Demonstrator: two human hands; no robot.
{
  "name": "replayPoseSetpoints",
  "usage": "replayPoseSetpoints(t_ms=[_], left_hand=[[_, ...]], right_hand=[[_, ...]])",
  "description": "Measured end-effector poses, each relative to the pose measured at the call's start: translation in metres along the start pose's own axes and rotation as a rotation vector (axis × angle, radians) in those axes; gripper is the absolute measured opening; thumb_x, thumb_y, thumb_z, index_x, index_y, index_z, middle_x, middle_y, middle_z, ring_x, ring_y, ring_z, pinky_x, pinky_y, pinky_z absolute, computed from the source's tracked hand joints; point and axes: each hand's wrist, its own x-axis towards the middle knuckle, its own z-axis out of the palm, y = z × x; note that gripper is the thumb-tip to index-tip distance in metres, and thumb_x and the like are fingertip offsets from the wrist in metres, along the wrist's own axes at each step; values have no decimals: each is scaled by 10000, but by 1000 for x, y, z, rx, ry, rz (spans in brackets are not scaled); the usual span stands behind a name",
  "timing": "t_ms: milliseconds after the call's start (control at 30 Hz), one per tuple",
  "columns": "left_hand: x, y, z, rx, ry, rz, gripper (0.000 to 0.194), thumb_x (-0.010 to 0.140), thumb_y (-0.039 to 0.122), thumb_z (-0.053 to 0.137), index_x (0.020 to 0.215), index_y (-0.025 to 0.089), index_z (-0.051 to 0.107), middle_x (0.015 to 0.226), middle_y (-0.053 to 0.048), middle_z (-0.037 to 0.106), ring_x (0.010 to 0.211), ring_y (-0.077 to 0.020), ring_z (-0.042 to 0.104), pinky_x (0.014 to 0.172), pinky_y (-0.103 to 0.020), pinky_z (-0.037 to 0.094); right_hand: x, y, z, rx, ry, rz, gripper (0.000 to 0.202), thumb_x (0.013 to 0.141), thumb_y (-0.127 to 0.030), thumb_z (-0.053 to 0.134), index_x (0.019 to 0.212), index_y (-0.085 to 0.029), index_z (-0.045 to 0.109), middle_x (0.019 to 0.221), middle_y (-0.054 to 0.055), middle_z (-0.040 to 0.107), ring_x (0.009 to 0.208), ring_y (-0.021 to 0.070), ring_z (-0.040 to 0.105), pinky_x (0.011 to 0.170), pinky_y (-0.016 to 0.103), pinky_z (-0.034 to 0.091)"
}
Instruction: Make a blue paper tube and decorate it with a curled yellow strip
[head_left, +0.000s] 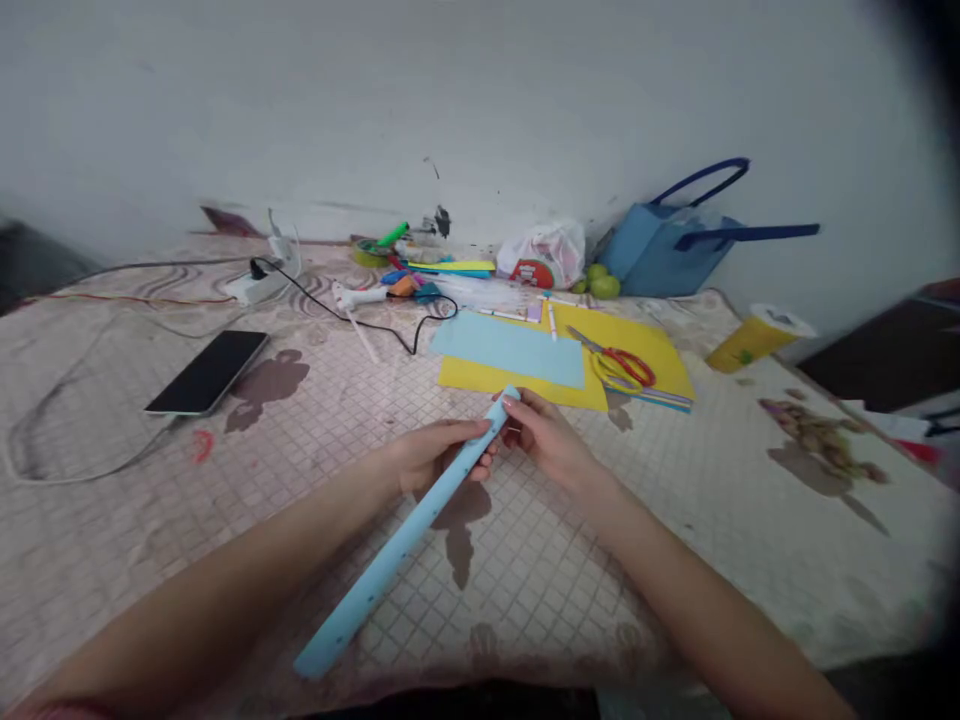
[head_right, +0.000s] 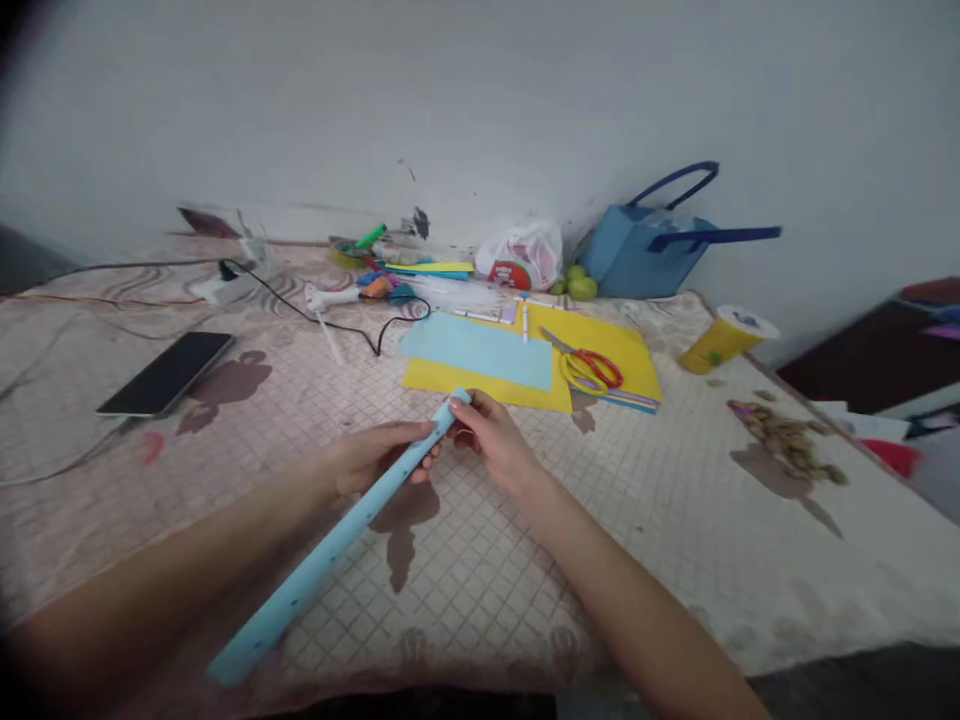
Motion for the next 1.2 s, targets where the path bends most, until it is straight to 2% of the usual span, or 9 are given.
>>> replayPoseSetpoints(t_ms=[100, 400, 500, 667, 767, 867, 1000, 1100, 1200], left_hand=[[1, -2, -2, -19, -4, 3, 134, 822, 221, 588, 855, 93, 613, 701, -29, 602, 600, -95, 585, 596, -199, 518], [-1, 0, -2, 34, -17, 50, 194, 813, 294, 599, 874, 117, 647, 705, -29, 619, 587, -108, 559, 575, -236, 504], [0, 0, -4, 56, 10, 94, 149, 797, 261, 617, 818, 117, 650, 669, -19, 602, 558, -95, 544, 559, -212, 483], [3, 0, -9, 95, 36, 121, 163, 773, 275, 646, 776, 113, 632, 643, -9, 577, 540, -91, 541, 539, -201, 465], [4, -1, -11, 87, 35, 117, 163, 762, 273, 661, 765, 115, 621, 641, -8, 572, 535, -84, 536, 533, -192, 458], [4, -2, -12, 53, 29, 102, 150, 758, 250, 666, 784, 109, 623, 652, -9, 570, 535, -75, 525, 522, -178, 453], [4, -3, -12, -1, -6, 72, 164, 766, 222, 656, 879, 109, 617, 684, -6, 558, 542, -73, 527, 498, -162, 454], [3, -2, -10, -64, 11, 52, 145, 779, 187, 636, 894, 108, 596, 696, -5, 552, 534, -65, 524, 485, -151, 457], [1, 0, -8, -134, 17, 25, 113, 802, 155, 600, 904, 110, 578, 692, -4, 540, 538, -58, 518, 480, -137, 459]], right_hand=[[-1, -1, 1, 10, -14, -21, 207, 744, -386, 643, 854, -217, 597, 722, -28, 575, 623, 102, 526, 540, 240, 376], [-3, -3, 0, -20, -9, -66, 201, 726, -353, 666, 865, -221, 604, 730, -41, 550, 625, 88, 521, 530, 223, 379], [-4, -2, 2, 7, 40, -68, 254, 730, -395, 662, 904, -235, 569, 767, -43, 556, 634, 91, 536, 532, 228, 386], [-5, -1, 4, -49, 115, -32, 302, 741, -486, 623, 780, -208, 510, 731, -29, 571, 603, 95, 533, 514, 230, 374], [-5, -2, 3, -24, 144, -17, 306, 723, -483, 641, 824, -223, 516, 744, -32, 579, 597, 97, 530, 512, 230, 374], [-3, -1, 1, 19, 105, -15, 295, 702, -443, 677, 858, -230, 546, 741, -37, 570, 616, 96, 527, 526, 226, 380], [-1, 1, -2, -21, 50, -26, 228, 727, -400, 670, 762, -206, 556, 714, -32, 544, 591, 82, 491, 543, 227, 386], [0, 1, -4, -143, 74, -154, 200, 767, -401, 629, 880, -247, 570, 854, -6, 572, 716, 117, 535, 617, 258, 435], [-1, -5, -7, -451, 16, -435, 272, 784, -378, 615, 1039, -294, 570, 1119, 34, 550, 1029, 183, 514, 819, 340, 447]])
